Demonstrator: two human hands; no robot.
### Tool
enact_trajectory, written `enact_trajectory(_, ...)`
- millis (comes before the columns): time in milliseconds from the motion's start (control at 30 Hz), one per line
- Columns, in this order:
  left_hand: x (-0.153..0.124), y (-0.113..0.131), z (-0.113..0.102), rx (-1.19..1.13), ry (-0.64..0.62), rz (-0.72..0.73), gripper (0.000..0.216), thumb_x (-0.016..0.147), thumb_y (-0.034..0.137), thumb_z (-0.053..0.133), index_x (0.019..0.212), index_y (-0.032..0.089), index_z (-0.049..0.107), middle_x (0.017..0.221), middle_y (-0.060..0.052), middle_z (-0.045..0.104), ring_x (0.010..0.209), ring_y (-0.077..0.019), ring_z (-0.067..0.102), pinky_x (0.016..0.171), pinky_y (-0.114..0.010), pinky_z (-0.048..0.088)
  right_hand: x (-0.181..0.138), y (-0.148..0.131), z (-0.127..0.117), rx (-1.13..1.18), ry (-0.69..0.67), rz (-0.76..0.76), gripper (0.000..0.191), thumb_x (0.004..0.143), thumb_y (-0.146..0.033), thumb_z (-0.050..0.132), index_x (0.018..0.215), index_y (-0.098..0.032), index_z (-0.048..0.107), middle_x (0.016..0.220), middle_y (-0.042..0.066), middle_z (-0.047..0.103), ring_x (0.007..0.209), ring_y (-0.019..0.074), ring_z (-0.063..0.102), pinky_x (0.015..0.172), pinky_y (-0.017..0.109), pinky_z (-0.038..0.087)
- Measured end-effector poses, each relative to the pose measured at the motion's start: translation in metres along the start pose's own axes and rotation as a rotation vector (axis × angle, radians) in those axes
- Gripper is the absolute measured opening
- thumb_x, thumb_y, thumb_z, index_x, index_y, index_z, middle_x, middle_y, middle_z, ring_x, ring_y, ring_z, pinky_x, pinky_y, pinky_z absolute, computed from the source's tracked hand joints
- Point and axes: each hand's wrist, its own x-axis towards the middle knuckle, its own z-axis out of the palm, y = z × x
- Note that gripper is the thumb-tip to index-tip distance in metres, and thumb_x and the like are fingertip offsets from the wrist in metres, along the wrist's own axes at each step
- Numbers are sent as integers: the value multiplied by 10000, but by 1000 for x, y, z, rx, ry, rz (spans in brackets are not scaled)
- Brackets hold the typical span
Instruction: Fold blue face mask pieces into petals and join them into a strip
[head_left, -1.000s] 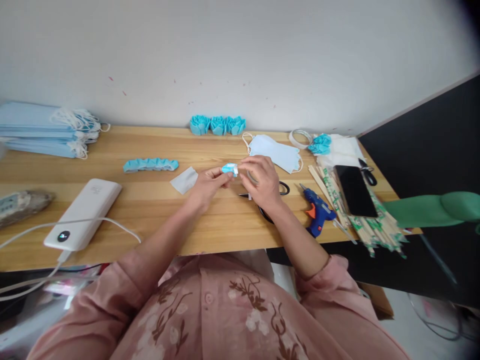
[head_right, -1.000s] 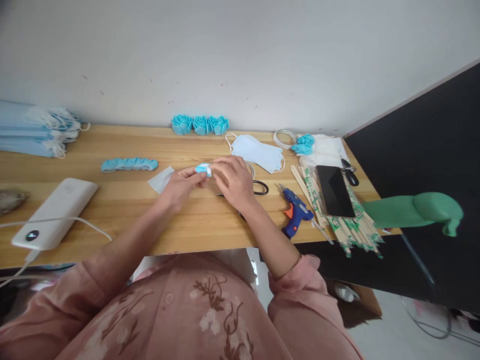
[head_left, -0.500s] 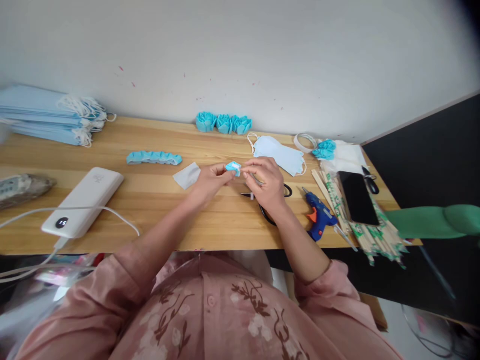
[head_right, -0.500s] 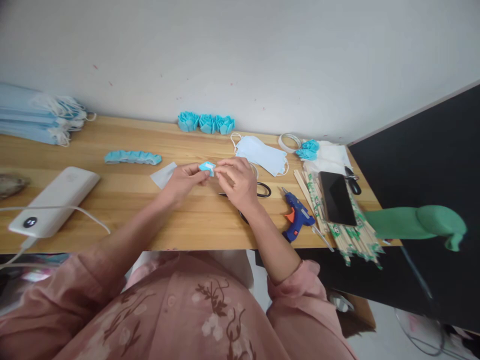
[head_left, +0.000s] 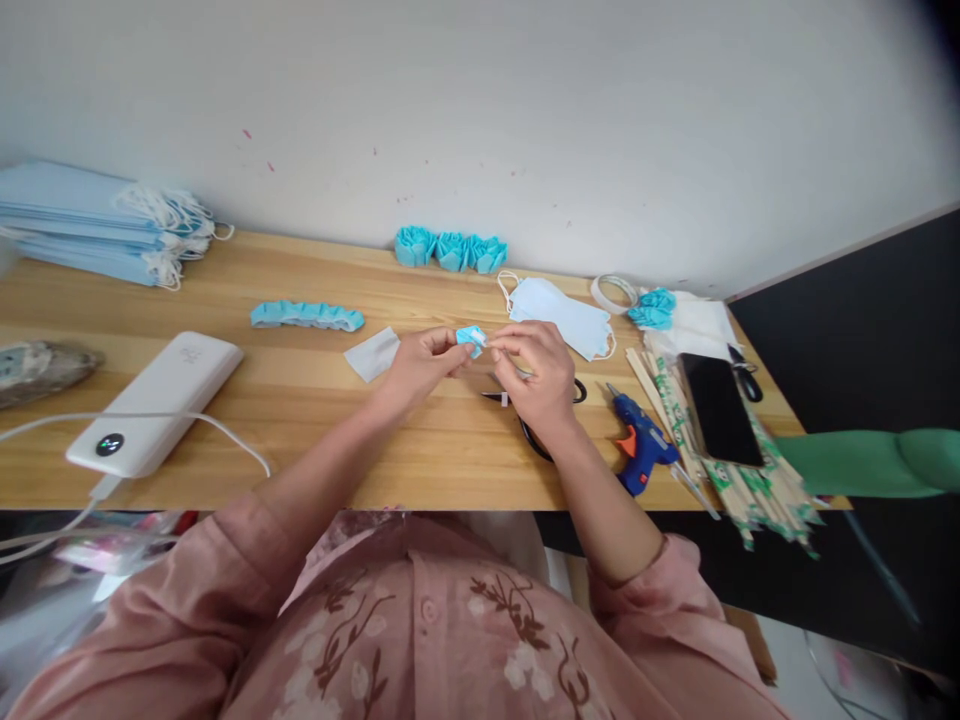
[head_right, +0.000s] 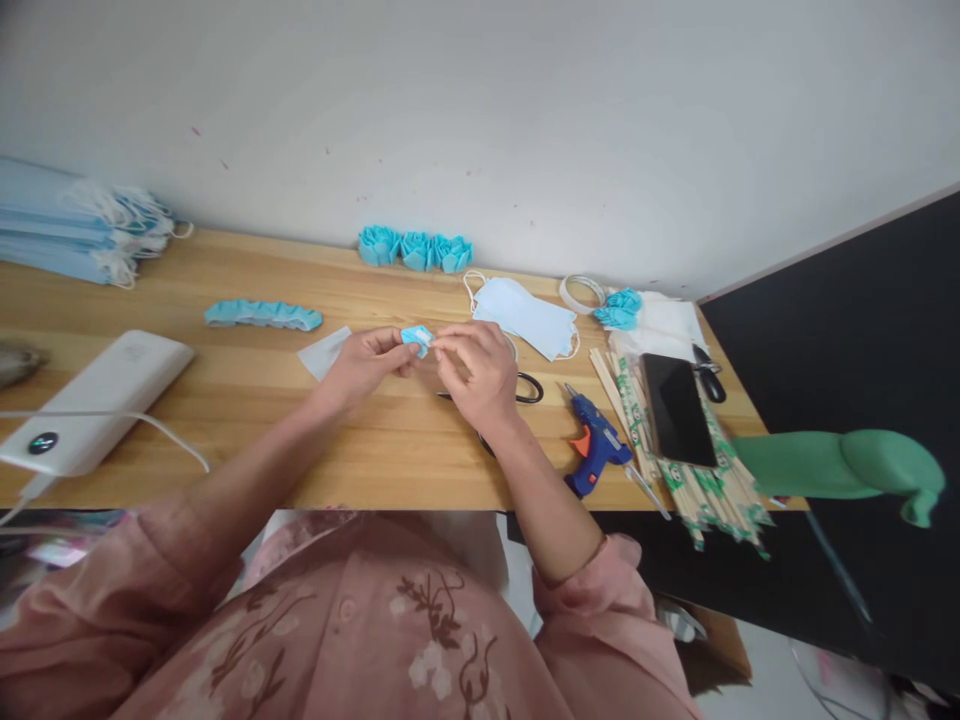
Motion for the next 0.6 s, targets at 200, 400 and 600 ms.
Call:
enact_trajectory(200, -1, 1, 2, -45, -8, -14, 265, 712, 411, 735, 686, 175, 616, 668, -2, 645, 604, -110, 532, 630, -274, 444, -1, 0, 0, -36, -8, -59, 169, 868, -153, 610, 936, -286, 688, 972, 26, 736, 906, 217, 665, 829, 432, 528)
enact_trajectory(400, -2, -1, 3, -51, -14, 6, 267, 733, 412, 723, 707, 169, 615, 668, -3, 652, 602, -103, 544, 634, -269, 453, -1, -2, 0, -89, -16, -61, 175, 878, -161, 596, 931, -294, 695, 966, 26, 734, 905, 223, 661, 820, 438, 530)
enact_trajectory(600, -2, -4, 4, -69, 0, 18, 230, 745, 381, 709, 736, 165, 631, 689, -7, 663, 641, -114, 580, 658, -269, 473, -2, -3, 1, -76, -14, -109, 209, 874, -139, 598, 961, -298, 701, 955, 27, 725, 908, 219, 641, 832, 431, 521)
